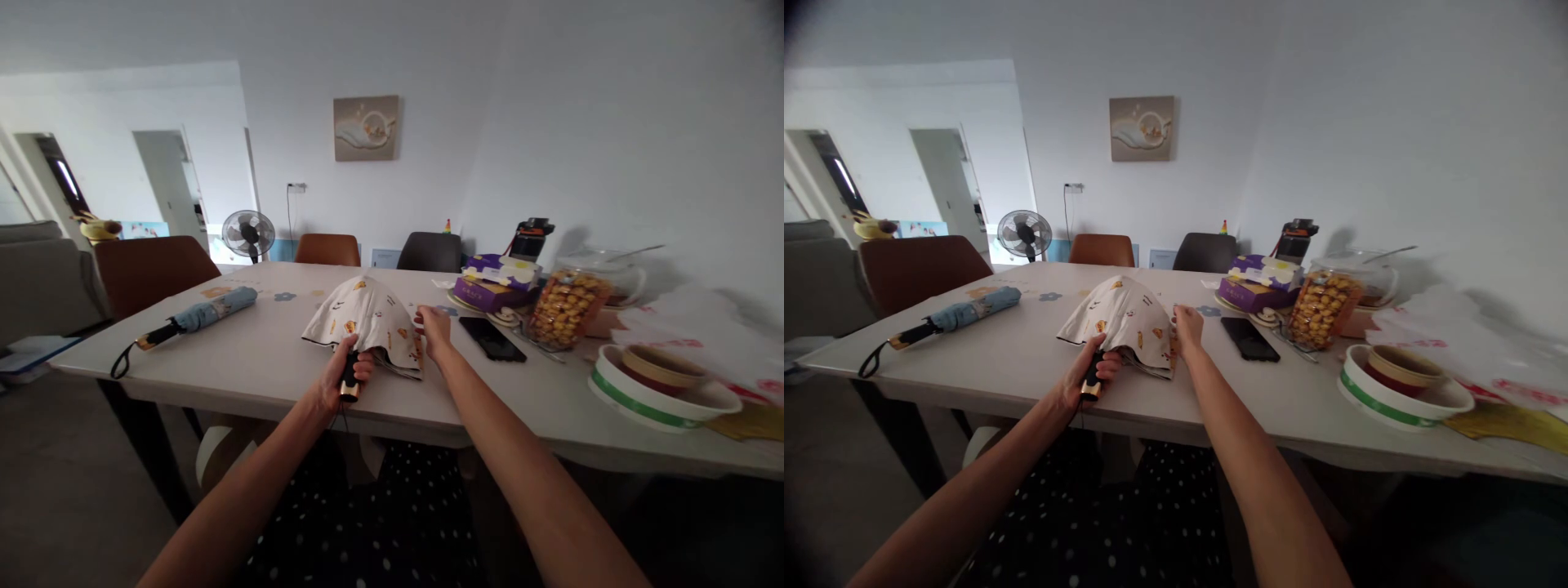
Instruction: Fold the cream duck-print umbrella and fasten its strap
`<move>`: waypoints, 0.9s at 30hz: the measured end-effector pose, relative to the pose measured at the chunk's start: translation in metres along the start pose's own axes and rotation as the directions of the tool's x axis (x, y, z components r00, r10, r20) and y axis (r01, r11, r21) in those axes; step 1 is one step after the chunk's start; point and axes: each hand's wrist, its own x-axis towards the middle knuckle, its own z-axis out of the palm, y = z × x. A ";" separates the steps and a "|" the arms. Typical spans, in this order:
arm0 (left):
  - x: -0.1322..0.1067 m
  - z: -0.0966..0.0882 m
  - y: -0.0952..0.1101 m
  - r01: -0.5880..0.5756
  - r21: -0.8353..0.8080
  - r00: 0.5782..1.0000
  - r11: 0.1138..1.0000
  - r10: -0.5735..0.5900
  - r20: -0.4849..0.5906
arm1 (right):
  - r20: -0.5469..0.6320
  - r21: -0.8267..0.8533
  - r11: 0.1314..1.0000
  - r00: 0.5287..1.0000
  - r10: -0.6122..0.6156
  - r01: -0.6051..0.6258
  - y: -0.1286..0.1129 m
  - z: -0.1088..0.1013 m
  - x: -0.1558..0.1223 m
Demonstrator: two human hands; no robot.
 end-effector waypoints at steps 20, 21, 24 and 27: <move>-0.001 -0.001 0.001 0.009 -0.051 1.000 0.999 -0.008 0.017 | 0.332 -0.200 0.931 0.873 0.358 -0.305 0.008 -0.009 -0.007; -0.001 -0.001 0.001 0.009 -0.051 1.000 0.999 -0.008 0.016 | 0.352 -0.174 0.934 0.866 0.356 -0.313 0.007 -0.009 -0.007; 0.000 -0.001 0.001 0.001 -0.043 1.000 0.999 0.000 0.018 | 0.415 -0.027 0.948 0.859 0.300 -0.318 0.000 -0.013 -0.007; 0.000 -0.002 0.001 -0.006 -0.031 1.000 1.000 0.007 0.014 | 0.448 0.193 0.934 0.874 0.188 -0.300 -0.012 -0.018 -0.005</move>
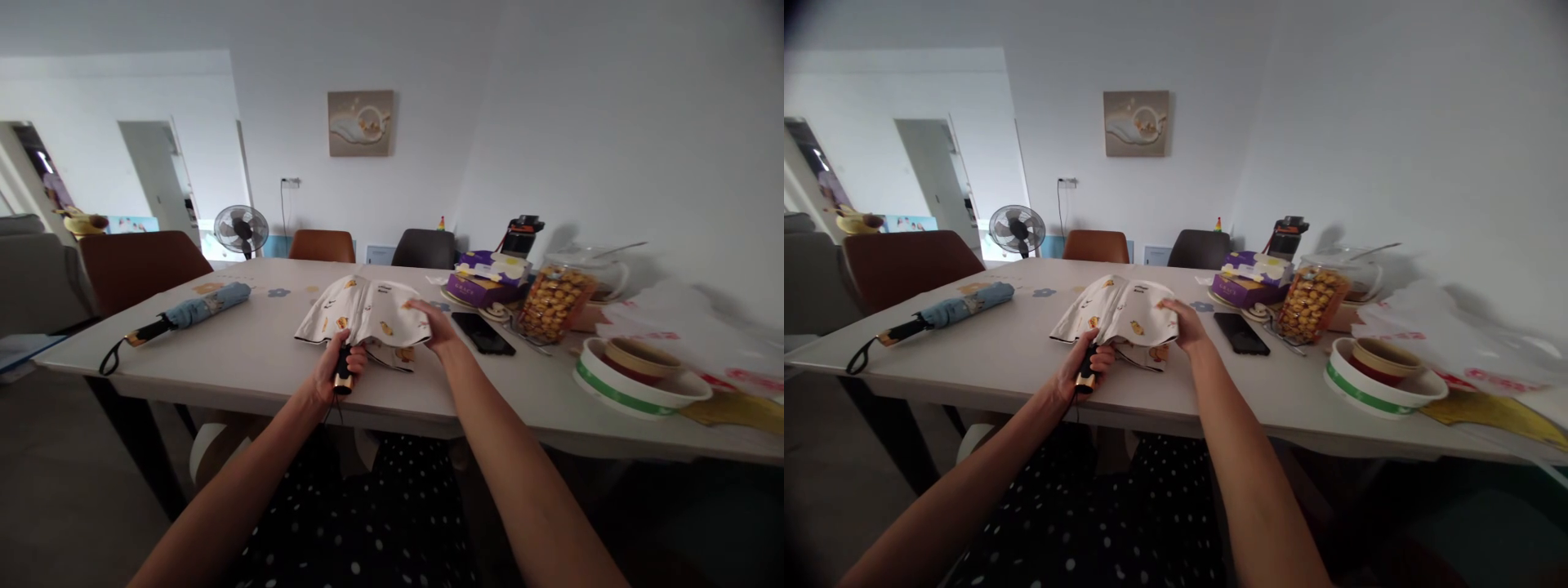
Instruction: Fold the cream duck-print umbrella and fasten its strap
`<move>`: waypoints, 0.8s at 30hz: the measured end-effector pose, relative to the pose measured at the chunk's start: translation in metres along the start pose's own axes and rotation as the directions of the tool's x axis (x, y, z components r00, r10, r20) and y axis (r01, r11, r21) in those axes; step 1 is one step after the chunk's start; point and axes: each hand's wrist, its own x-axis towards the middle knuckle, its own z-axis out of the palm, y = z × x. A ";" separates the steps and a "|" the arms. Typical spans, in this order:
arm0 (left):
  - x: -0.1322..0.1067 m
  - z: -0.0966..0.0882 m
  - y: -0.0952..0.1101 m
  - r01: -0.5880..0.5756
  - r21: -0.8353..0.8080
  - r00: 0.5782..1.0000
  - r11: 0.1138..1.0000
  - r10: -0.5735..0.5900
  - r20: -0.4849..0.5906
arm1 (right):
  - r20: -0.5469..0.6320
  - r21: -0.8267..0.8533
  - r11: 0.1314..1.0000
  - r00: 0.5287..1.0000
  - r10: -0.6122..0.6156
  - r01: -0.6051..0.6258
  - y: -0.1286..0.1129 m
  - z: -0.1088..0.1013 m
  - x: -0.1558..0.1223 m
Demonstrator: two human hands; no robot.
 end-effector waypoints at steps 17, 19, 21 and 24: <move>0.003 -0.001 0.001 0.056 0.022 0.998 0.998 -0.056 -0.021 | 0.085 0.307 0.952 0.996 -0.024 -0.003 -0.004 -0.005 0.000; 0.003 -0.001 0.001 0.060 0.014 0.998 0.998 -0.060 -0.022 | 0.091 0.342 0.940 0.995 -0.039 0.005 -0.006 -0.002 -0.001; 0.003 0.000 0.001 0.055 0.006 0.998 0.998 -0.055 -0.029 | 0.092 0.376 0.927 0.994 -0.056 0.018 -0.009 0.007 -0.002; 0.004 0.000 0.000 0.053 0.020 0.998 0.998 -0.052 -0.043 | 0.095 0.417 0.908 0.991 -0.090 0.042 -0.018 0.029 -0.003</move>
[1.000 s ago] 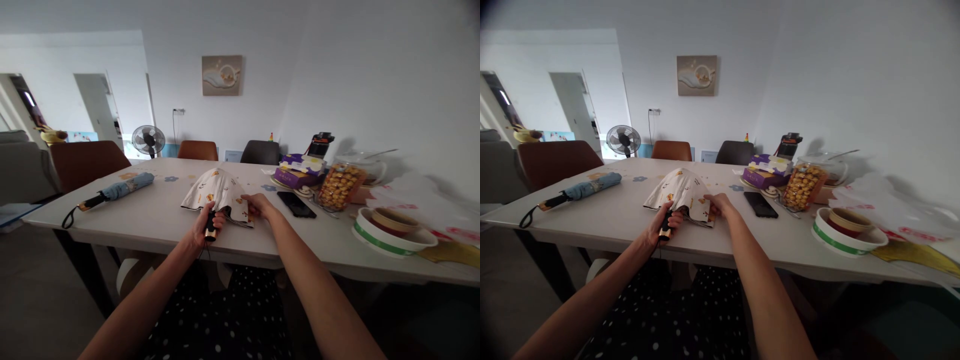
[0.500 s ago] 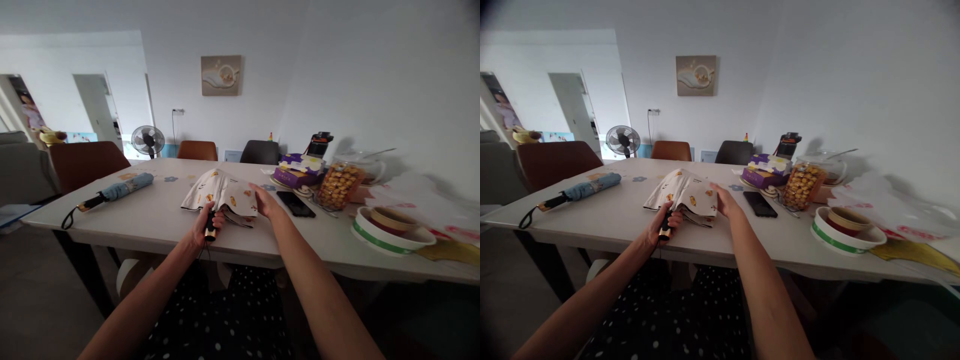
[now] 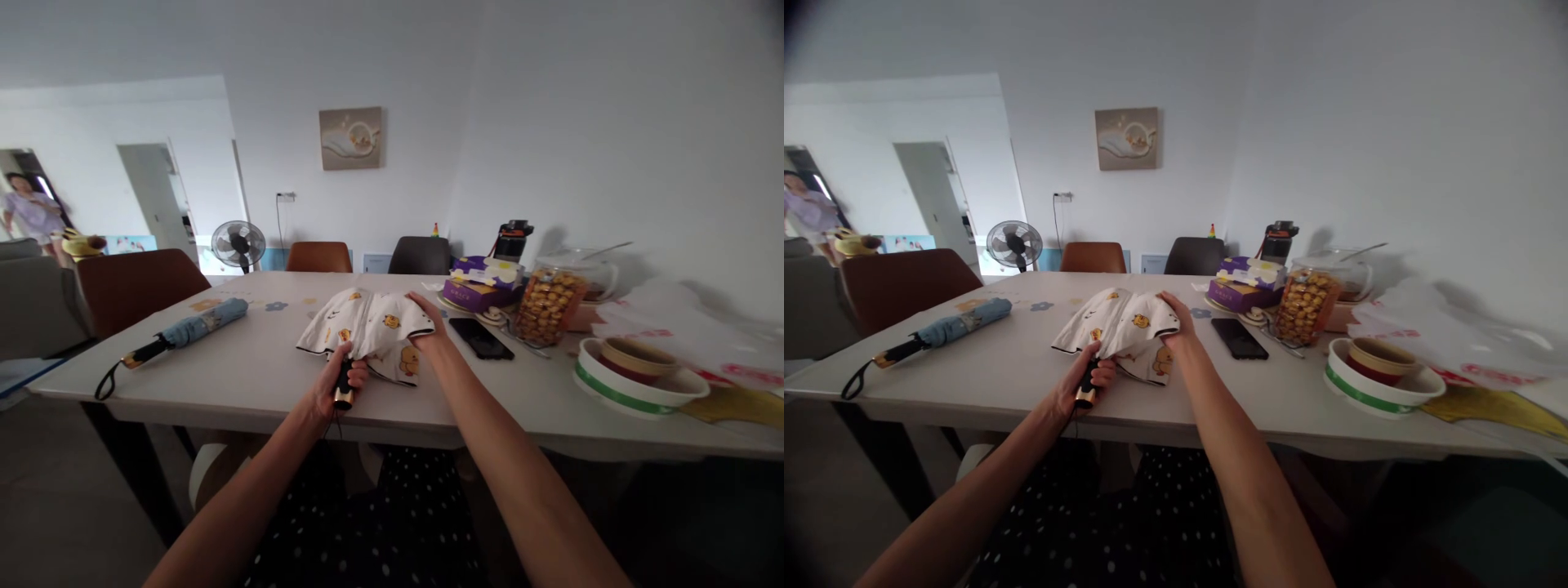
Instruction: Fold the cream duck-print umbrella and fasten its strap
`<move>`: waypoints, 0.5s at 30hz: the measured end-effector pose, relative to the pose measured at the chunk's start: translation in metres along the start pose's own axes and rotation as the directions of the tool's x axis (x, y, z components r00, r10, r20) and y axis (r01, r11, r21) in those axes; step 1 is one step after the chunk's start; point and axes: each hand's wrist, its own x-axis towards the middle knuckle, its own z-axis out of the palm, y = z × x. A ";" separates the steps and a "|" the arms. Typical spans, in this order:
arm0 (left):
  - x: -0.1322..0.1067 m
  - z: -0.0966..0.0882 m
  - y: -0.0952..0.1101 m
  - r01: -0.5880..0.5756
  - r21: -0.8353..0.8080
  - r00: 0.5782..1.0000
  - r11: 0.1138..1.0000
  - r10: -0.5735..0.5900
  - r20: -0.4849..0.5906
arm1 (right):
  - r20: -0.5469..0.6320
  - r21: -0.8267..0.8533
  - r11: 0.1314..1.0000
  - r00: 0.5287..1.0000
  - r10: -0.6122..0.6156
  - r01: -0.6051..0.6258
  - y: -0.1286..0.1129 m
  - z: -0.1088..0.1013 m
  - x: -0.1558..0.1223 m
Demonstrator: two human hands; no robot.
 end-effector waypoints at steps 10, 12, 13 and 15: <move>0.005 -0.001 0.000 0.014 0.087 1.000 0.996 -0.014 -0.006 | -0.034 -0.014 0.997 0.996 0.081 -0.082 0.009 0.071 0.026; 0.005 -0.001 0.000 0.020 0.109 1.000 0.994 -0.020 -0.003 | -0.076 -0.028 0.996 0.993 0.087 -0.089 0.012 0.075 0.030; 0.005 -0.001 0.000 0.023 0.115 1.000 0.993 -0.023 -0.003 | -0.101 -0.036 0.995 0.991 0.084 -0.088 0.013 0.076 0.031; 0.004 0.000 0.000 0.033 0.116 0.999 0.993 -0.032 -0.009 | -0.154 -0.057 0.995 0.985 0.074 -0.083 0.013 0.078 0.034</move>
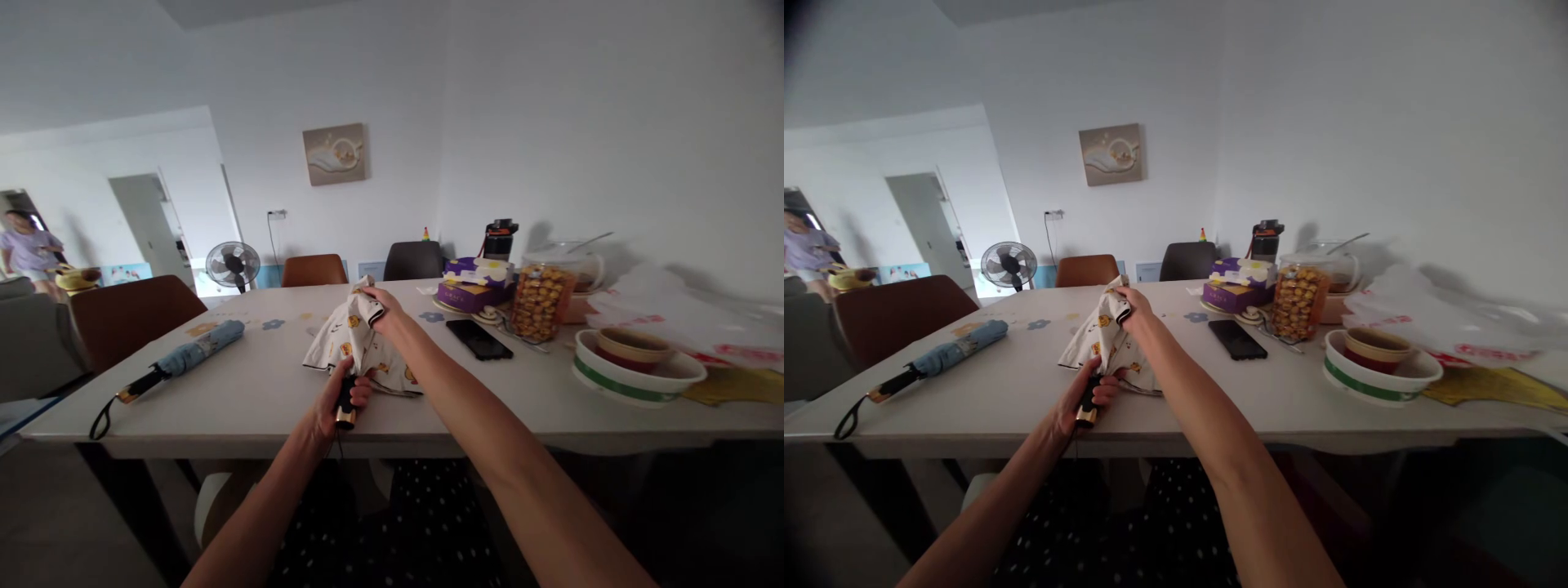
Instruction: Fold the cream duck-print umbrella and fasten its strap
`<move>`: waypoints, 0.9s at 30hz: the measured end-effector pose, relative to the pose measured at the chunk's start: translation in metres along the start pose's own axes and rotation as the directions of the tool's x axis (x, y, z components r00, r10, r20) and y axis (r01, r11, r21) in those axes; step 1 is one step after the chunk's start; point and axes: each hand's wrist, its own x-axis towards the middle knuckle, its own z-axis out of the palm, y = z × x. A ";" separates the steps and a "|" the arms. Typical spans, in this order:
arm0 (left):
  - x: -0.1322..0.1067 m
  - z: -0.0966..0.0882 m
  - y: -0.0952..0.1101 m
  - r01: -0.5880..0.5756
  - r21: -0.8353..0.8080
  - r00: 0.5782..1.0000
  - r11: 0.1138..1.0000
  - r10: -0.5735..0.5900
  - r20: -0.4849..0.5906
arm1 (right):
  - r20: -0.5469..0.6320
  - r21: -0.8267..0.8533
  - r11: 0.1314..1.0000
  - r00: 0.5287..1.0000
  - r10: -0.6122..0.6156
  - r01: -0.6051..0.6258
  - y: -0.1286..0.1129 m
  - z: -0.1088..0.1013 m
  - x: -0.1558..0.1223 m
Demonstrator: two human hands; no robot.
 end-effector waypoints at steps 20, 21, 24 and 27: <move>-0.005 0.003 -0.001 -0.013 -0.002 1.000 1.000 0.013 0.009 | 0.168 -0.261 0.960 0.975 0.146 -0.099 0.031 0.018 0.005; -0.004 0.004 -0.001 -0.005 0.005 1.000 1.000 0.005 -0.009 | 0.193 -0.280 0.958 0.974 0.123 -0.065 0.031 0.018 0.004; -0.002 0.004 -0.001 0.012 0.028 1.000 1.000 -0.012 -0.027 | 0.189 -0.272 0.957 0.981 -0.051 0.102 0.021 0.012 0.005; 0.001 0.004 -0.001 -0.009 0.094 1.000 0.996 0.009 -0.005 | 0.105 -0.289 0.904 0.949 -0.297 0.314 0.004 -0.004 0.008</move>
